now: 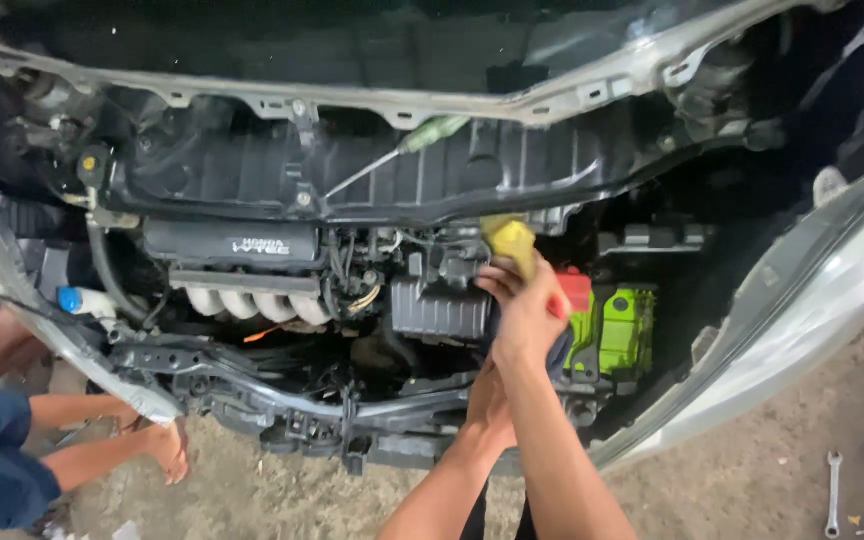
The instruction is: The person cleans the engine bay of a car with the hood open. They use a brush to scrub various components, including the headlight area and the battery, while wiping away debris with a cloth.
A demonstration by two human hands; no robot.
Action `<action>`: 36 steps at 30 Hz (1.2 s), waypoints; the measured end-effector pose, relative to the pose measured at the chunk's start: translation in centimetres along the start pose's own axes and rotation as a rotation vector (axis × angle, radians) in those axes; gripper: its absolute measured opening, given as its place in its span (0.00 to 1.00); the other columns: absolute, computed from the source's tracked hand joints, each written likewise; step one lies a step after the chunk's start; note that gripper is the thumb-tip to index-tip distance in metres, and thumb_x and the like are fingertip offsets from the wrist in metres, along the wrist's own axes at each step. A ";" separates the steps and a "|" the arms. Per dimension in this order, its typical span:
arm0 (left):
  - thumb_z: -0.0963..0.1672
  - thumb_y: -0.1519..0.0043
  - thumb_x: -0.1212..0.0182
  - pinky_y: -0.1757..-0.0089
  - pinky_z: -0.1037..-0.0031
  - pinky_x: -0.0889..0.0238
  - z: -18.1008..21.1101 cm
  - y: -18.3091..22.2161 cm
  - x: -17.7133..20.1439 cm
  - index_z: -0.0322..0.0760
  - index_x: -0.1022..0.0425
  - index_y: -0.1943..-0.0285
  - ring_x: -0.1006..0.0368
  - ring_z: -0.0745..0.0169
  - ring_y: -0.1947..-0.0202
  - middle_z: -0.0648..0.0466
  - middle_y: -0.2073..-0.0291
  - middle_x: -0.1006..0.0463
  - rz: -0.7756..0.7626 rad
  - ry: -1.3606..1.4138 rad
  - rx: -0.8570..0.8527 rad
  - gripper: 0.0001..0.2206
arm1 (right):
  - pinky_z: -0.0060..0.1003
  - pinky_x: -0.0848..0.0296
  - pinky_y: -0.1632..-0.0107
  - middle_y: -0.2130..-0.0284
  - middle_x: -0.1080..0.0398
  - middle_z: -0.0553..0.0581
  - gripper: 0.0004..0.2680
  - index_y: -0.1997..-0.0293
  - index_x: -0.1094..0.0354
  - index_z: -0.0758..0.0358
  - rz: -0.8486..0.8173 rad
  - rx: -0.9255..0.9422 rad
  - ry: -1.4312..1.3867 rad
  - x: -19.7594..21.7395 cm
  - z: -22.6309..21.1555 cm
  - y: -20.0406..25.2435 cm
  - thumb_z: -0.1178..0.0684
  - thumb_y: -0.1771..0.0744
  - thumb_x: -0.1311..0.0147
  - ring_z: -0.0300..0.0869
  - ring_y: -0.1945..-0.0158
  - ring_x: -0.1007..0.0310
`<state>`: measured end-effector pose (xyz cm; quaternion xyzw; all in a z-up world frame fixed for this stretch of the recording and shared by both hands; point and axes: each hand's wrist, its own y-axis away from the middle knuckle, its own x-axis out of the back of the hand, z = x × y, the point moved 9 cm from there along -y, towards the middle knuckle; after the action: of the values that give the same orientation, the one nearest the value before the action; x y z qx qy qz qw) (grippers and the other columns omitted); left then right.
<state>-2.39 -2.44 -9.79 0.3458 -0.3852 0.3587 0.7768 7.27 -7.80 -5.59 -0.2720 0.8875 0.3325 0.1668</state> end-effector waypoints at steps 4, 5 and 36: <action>0.48 0.34 0.51 0.27 0.55 0.73 -0.8 1.2 -2.5 0.39 0.34 0.28 0.52 0.50 0.23 0.49 0.28 0.36 0.006 -0.001 -0.015 0.24 | 0.51 0.15 0.70 0.69 0.25 0.80 0.13 0.48 0.30 0.78 -0.165 -0.042 0.151 -3.5 -2.1 2.4 0.55 0.30 0.54 0.59 0.73 0.20; 0.48 0.34 0.51 0.27 0.55 0.73 -0.8 1.1 -3.1 0.39 0.34 0.28 0.52 0.50 0.23 0.49 0.28 0.35 0.012 0.000 -0.023 0.24 | 0.49 0.15 0.70 0.68 0.25 0.79 0.13 0.48 0.29 0.76 -0.146 -0.073 0.109 -3.2 -2.1 2.6 0.54 0.30 0.53 0.58 0.73 0.20; 0.44 0.34 0.48 0.32 0.46 0.56 2.2 0.1 3.9 0.36 0.40 0.25 0.53 0.40 0.24 0.46 0.23 0.47 -0.021 0.055 -0.027 0.25 | 0.50 0.20 0.69 0.63 0.25 0.82 0.10 0.40 0.28 0.68 -0.282 0.543 0.659 0.6 -10.2 2.0 0.58 0.27 0.52 0.56 0.64 0.20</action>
<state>-1.52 -3.09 -5.42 0.3295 -0.3647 0.3547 0.7954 4.41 -13.72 2.50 -0.4280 0.9026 -0.0427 -0.0161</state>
